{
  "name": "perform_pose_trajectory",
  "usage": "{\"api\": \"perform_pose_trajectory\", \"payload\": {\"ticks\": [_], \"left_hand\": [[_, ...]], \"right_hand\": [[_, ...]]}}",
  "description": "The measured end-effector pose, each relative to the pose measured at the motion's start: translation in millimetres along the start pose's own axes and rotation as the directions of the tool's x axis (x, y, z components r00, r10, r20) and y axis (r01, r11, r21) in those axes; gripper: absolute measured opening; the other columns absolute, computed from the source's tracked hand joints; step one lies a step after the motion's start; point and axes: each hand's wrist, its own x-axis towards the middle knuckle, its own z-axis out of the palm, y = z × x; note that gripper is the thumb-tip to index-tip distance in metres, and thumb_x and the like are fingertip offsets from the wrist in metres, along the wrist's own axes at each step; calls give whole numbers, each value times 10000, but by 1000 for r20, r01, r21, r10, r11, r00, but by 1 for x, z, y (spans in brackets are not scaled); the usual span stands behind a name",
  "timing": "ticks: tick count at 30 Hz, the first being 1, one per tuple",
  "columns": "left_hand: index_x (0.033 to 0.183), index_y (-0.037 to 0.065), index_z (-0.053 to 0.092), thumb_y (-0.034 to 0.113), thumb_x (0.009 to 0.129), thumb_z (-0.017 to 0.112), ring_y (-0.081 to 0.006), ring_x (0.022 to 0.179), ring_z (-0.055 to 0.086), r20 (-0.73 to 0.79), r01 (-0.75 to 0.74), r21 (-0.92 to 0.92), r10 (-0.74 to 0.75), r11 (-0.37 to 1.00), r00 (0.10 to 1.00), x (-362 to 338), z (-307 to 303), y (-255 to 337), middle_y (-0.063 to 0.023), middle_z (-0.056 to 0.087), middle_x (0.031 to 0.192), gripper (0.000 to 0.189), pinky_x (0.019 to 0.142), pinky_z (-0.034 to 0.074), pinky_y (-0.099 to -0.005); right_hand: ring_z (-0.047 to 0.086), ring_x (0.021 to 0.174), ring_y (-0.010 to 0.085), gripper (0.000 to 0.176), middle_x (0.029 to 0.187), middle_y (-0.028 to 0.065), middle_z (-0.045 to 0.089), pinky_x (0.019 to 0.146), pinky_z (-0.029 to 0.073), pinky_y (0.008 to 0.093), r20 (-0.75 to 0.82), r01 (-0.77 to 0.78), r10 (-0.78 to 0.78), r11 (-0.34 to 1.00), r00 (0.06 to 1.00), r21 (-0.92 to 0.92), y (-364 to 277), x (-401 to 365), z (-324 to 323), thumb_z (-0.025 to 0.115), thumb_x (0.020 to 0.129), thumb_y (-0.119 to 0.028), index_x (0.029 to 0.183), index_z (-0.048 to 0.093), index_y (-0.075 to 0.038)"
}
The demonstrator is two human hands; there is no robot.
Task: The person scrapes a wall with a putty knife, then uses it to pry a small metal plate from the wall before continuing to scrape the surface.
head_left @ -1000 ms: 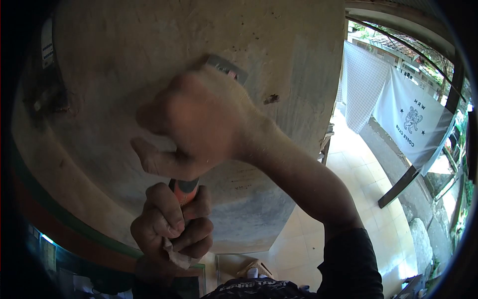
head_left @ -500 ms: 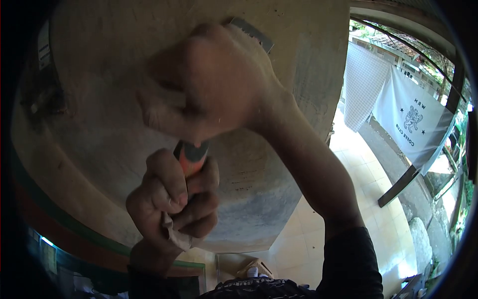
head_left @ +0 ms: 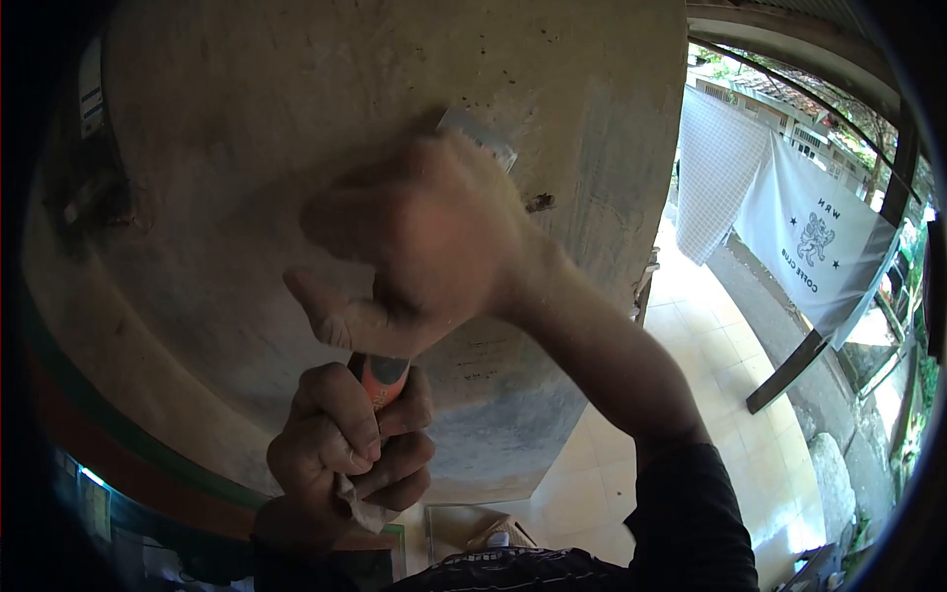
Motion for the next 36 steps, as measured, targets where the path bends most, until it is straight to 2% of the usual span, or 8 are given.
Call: {"api": "perform_pose_trajectory", "payload": {"ticks": [12, 15, 19, 21, 24, 29, 32, 36], "left_hand": [[726, 33, 439, -47, 658, 386, -69, 421, 261, 28, -29, 48, 27, 998, 999, 27, 1, 7, -110, 351, 764, 118, 320, 245, -191], [735, 34, 440, -51, 660, 387, -64, 409, 252, 22, -36, 42, 35, 999, 999, 15, 1, 3, -116, 358, 766, 125, 317, 235, -192], [730, 47, 435, -49, 667, 374, -57, 383, 221, 87, -8, 95, 0, 995, 996, 5, -15, 7, -121, 365, 761, 130, 298, 236, -194], [723, 41, 429, -50, 672, 358, -52, 384, 222, -18, -53, 76, 55, 996, 998, 22, 4, 11, -112, 360, 743, 127, 289, 237, -191], [717, 32, 426, -50, 659, 357, -49, 387, 201, 31, -41, 46, 40, 998, 999, 24, 0, 12, -101, 352, 727, 122, 282, 222, -183], [713, 36, 420, -57, 656, 350, -54, 386, 204, 78, -33, 115, 24, 993, 997, 15, -8, 17, -107, 362, 742, 129, 287, 206, -178], [719, 34, 433, -46, 661, 357, -42, 384, 217, 40, -73, 91, 70, 993, 997, 29, -4, 20, -136, 387, 766, 125, 290, 218, -177], [720, 28, 416, -32, 678, 375, -40, 379, 237, 72, -64, 106, 57, 992, 996, 7, -14, 22, -134, 385, 764, 83, 279, 219, -178]], "right_hand": [[578, 452, 309, 418, 478, 121, 543, 448, 490, 416, 65, -12, 17, 997, 998, -74, 11, 5, -13, 537, 742, -439, 558, 605, -71], [590, 480, 310, 410, 506, 129, 561, 465, 493, 406, 77, -119, 123, 991, 989, -61, 4, 9, -19, 546, 730, -437, 563, 608, -68], [594, 483, 309, 407, 502, 127, 559, 487, 497, 413, -39, 3, -4, 1000, 999, -26, 12, 2, 1, 554, 726, -437, 560, 607, -69], [594, 478, 307, 414, 497, 123, 556, 487, 496, 416, -88, 29, -30, 999, 996, -17, 15, 7, -5, 551, 727, -443, 556, 607, -70], [599, 489, 308, 421, 504, 125, 559, 513, 502, 428, 24, -150, 152, 985, 988, -91, 9, 10, -14, 551, 731, -448, 556, 608, -69], [583, 458, 298, 426, 477, 118, 542, 484, 493, 414, -57, 5, -10, 997, 998, -80, 13, 7, 4, 540, 736, -438, 532, 599, -69], [585, 464, 293, 425, 481, 116, 545, 480, 491, 409, -14, -159, 158, 986, 987, -56, 12, 18, -15, 534, 736, -437, 533, 597, -69], [587, 468, 290, 401, 482, 112, 547, 482, 495, 412, -44, -43, 40, 997, 998, -68, 4, 14, 10, 543, 733, -423, 543, 602, -74]]}}
